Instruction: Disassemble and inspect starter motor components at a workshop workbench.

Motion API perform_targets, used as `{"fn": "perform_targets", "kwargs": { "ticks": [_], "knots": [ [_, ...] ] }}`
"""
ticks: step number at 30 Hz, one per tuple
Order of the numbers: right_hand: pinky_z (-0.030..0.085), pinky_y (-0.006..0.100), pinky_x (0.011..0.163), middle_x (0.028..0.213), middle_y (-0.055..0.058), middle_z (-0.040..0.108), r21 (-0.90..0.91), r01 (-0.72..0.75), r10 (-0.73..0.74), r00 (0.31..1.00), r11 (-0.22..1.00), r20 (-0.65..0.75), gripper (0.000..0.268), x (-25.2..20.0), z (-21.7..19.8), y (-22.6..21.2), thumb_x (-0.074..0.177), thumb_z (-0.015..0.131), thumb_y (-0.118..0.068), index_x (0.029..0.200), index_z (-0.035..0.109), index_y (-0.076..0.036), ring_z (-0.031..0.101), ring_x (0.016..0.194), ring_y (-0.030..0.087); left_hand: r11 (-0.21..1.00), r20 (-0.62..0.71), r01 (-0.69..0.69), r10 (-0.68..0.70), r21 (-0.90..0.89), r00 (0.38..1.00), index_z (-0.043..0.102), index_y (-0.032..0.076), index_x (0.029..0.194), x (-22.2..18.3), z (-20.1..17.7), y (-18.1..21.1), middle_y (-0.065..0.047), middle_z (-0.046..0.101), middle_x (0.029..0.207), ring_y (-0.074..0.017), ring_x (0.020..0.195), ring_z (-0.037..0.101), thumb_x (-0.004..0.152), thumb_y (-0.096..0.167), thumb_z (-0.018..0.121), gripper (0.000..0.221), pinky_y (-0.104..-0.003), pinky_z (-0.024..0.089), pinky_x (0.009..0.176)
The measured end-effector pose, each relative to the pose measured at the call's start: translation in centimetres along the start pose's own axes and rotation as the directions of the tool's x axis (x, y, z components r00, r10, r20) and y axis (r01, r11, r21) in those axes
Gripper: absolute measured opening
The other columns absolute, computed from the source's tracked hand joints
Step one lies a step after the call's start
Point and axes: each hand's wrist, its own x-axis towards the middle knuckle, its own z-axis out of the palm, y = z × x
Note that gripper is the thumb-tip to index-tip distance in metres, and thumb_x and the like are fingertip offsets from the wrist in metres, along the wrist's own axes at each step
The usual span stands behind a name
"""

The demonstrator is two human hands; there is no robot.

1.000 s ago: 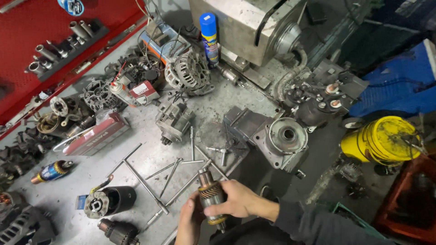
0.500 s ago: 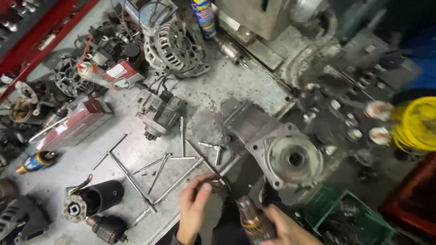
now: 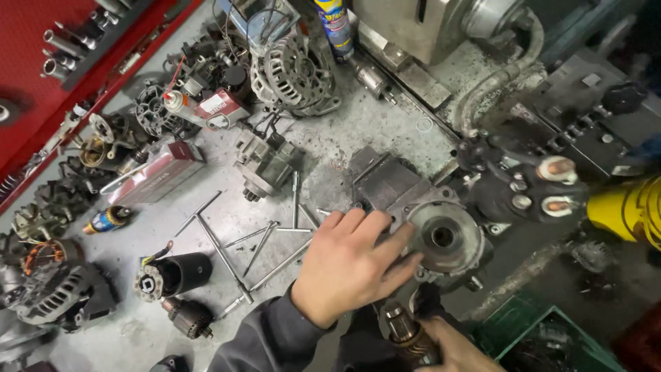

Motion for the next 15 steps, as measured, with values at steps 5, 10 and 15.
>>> {"fn": "perform_targets", "kwargs": {
  "ticks": [5,10,15],
  "knots": [
    [0.039,0.039,0.105,0.116,0.011,0.060,-0.318,-0.227,0.197,0.973,0.920,-0.124,0.081,-1.4,0.3,-2.8,0.068,0.089,-0.033,0.141,0.060,-0.010,0.057,0.115,0.025,0.975,0.113,0.137,-0.158,0.175,0.981,0.075,0.007,0.099,0.9,0.1,3.2,-0.005,0.061,0.082,-0.0253,0.081,0.061,0.086,0.033,0.075,0.029,-0.041,0.047,0.068],
    [0.041,0.039,0.106,0.120,0.012,0.057,-0.333,-0.128,0.068,0.980,0.934,-0.185,0.084,-3.0,-0.2,-2.2,0.068,0.087,-0.035,0.141,0.055,-0.009,0.053,0.119,0.025,0.947,0.121,0.295,-0.310,0.128,0.943,0.074,0.006,0.093,1.0,0.4,5.2,-0.007,0.066,0.080,-0.0282,0.081,0.065,0.086,0.032,0.074,0.027,-0.044,0.050,0.071],
    [0.043,0.038,0.103,0.121,0.013,0.062,-0.399,0.007,-0.078,0.984,0.917,-0.162,0.083,-2.1,-1.3,0.5,0.065,0.088,-0.034,0.137,0.060,-0.007,0.058,0.118,0.026,0.899,0.159,0.435,-0.438,0.052,0.885,0.074,0.006,0.085,1.7,0.5,6.0,-0.010,0.070,0.079,-0.0326,0.079,0.068,0.088,0.028,0.072,0.022,-0.046,0.054,0.068]
  ]
}}
